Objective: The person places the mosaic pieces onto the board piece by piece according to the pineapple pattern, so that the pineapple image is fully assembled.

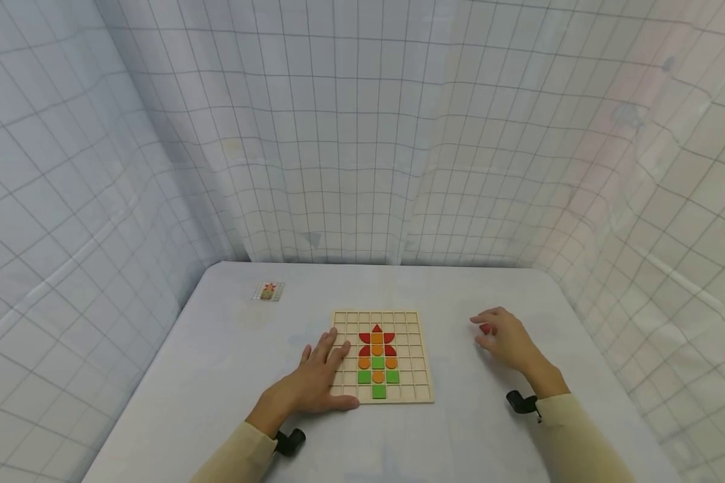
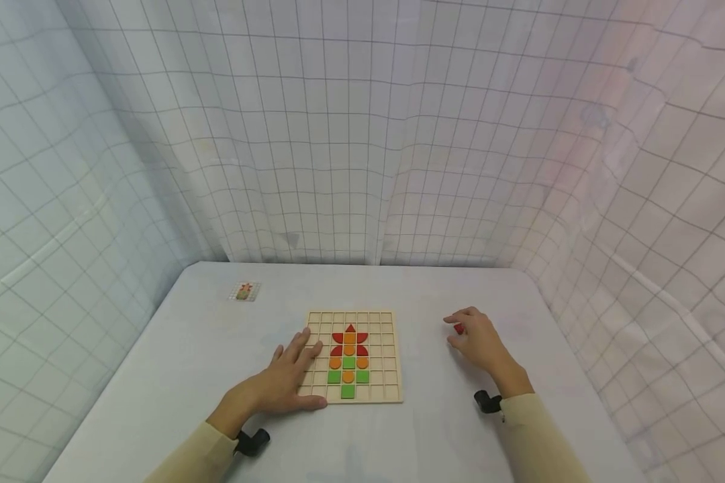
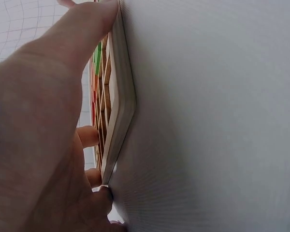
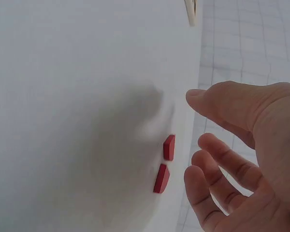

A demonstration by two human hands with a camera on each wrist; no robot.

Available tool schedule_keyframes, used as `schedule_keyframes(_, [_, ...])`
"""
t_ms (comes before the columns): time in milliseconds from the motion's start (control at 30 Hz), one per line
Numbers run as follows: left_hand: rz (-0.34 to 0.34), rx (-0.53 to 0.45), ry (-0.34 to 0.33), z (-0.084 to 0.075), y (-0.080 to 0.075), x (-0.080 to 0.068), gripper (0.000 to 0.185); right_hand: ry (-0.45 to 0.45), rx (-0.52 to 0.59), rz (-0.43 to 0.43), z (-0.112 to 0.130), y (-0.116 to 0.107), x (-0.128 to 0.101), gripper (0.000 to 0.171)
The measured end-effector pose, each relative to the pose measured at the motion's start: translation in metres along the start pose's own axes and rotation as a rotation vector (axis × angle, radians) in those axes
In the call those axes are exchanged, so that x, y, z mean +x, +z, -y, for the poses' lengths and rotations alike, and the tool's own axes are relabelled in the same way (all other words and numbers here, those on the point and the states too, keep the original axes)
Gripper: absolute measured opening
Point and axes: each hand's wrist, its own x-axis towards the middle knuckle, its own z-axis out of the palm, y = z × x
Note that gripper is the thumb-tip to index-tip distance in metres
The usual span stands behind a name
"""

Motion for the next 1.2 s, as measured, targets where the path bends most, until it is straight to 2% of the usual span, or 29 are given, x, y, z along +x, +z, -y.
schedule_keyframes(233, [0.009, 0.002, -0.001, -0.001, -0.002, -0.001, 0.123, 0.048, 0.017, 0.035, -0.019, -0.007, -0.003, 0.039])
schedule_keyframes(633, [0.006, 0.006, 0.006, -0.001, -0.002, -0.001, 0.124, 0.098, 0.022, 0.051, -0.026, -0.005, 0.003, 0.026])
schedule_keyframes(867, [0.0, 0.009, 0.007, -0.002, -0.002, -0.002, 0.123, 0.079, 0.018, 0.05, -0.025, -0.002, 0.005, 0.02])
schedule_keyframes(1200, [0.001, 0.012, 0.005, -0.002, -0.003, -0.001, 0.123, 0.05, 0.022, 0.06, -0.021, 0.0, 0.003, 0.021])
